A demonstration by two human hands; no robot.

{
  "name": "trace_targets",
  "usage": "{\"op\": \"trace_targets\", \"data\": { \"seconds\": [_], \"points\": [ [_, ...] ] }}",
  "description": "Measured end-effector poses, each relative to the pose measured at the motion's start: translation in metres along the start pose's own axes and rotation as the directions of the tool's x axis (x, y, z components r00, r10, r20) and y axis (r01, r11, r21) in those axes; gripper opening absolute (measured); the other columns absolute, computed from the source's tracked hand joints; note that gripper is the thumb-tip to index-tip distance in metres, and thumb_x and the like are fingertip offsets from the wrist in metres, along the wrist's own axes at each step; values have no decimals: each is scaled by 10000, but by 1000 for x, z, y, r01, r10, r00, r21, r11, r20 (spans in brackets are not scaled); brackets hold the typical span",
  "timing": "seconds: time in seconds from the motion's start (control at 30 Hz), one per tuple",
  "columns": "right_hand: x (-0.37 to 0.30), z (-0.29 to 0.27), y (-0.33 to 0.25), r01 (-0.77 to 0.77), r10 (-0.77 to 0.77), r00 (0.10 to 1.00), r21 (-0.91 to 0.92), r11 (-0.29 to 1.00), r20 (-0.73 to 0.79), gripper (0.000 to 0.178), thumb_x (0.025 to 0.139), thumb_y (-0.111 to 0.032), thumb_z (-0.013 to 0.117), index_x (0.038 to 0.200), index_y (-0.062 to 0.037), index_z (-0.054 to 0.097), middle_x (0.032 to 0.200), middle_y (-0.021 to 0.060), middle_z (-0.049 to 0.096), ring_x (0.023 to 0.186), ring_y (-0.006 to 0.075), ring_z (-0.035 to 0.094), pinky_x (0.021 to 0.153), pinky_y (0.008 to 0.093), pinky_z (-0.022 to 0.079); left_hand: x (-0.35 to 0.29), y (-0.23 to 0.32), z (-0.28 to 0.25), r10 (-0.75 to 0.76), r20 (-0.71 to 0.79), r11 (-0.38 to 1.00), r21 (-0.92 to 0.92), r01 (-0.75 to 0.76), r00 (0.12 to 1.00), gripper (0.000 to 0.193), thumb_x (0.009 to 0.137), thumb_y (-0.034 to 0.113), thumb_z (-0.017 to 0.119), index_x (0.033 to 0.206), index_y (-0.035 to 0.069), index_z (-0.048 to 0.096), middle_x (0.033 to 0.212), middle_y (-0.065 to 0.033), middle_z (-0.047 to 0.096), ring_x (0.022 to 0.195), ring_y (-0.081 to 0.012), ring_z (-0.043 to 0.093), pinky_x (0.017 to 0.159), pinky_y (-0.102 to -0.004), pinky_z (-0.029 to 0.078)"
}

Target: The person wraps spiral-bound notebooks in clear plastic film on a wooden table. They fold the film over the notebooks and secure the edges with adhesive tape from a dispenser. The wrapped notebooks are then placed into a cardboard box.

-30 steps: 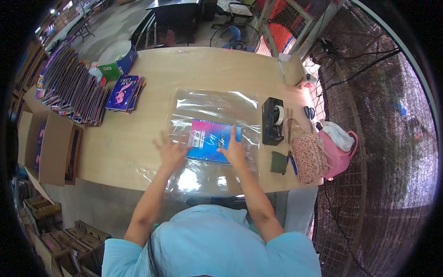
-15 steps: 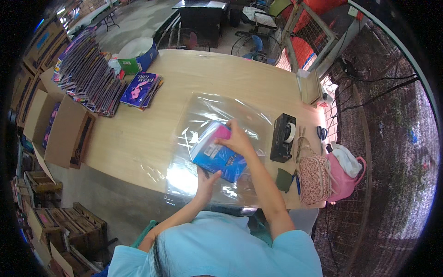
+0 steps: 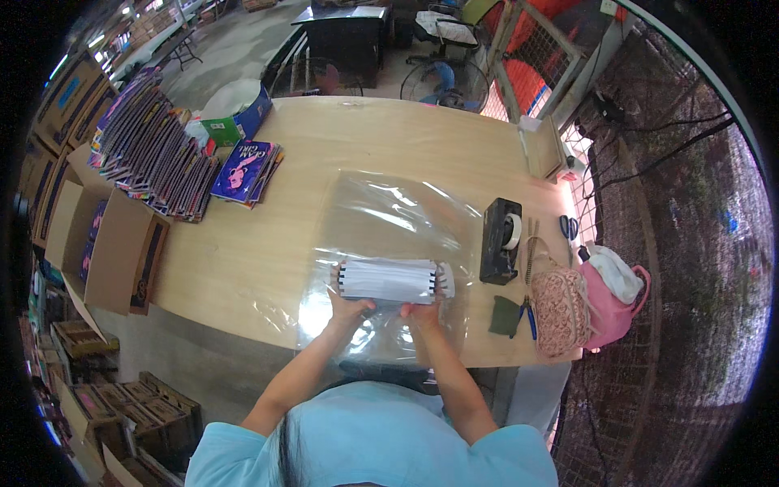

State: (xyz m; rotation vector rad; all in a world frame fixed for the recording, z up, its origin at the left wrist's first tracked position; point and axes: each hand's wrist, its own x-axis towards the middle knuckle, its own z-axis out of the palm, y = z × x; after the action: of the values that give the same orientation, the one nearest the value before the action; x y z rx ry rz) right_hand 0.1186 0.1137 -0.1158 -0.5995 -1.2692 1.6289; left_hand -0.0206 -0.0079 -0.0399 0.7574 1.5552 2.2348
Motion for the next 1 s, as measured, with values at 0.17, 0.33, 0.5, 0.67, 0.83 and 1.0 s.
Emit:
{"op": "trace_targets", "data": {
  "seconds": [0.17,0.33,0.5,0.67,0.83,1.0],
  "points": [
    [8,30,-98,290,-282,956,-420,860,81,959,610,-692,725,1225,5,487,1237,103,497,1173,233,470,1016,386,371,3,48,-1,211,-28,951,239,-199,977,985,504,589,851,1217,28,467,1292,-161,381,1151,-252,444,937,-409,415],
    [28,68,-244,690,-614,664,-666,283,427,844,594,-579,785,1205,-46,549,1283,170,475,1124,284,505,955,383,404,-7,90,-14,309,212,733,567,-375,927,813,619,587,783,1225,115,518,1326,-138,296,1137,-271,370,947,-444,358],
    [67,68,-333,721,29,566,-512,467,824,513,663,-399,772,1064,-108,639,1073,68,635,855,238,629,724,341,502,29,131,-38,232,647,534,539,-651,726,624,697,532,715,1199,178,610,1178,-61,536,1138,-284,422,979,-465,280],
    [102,82,-322,918,407,318,-385,92,856,202,716,-192,689,912,-142,674,1044,36,648,861,258,632,679,377,499,68,163,-38,-41,882,463,433,-774,469,723,700,599,665,1301,218,536,1276,-42,504,1180,-242,459,1011,-527,254],
    [126,97,-292,888,447,177,-338,311,877,102,730,-193,665,792,-116,642,931,31,603,857,244,616,702,381,487,96,179,-20,-212,964,443,240,-864,160,847,654,642,655,1408,359,393,1467,-62,343,1344,-280,328,1088,-608,157],
    [116,124,-268,933,325,142,-236,272,935,186,669,-237,734,814,-146,661,971,5,556,1021,236,519,813,462,425,104,166,-12,-247,968,477,166,-863,49,889,605,672,657,1408,451,346,1523,-96,246,1409,-346,204,1115,-630,103]
  ]
}}
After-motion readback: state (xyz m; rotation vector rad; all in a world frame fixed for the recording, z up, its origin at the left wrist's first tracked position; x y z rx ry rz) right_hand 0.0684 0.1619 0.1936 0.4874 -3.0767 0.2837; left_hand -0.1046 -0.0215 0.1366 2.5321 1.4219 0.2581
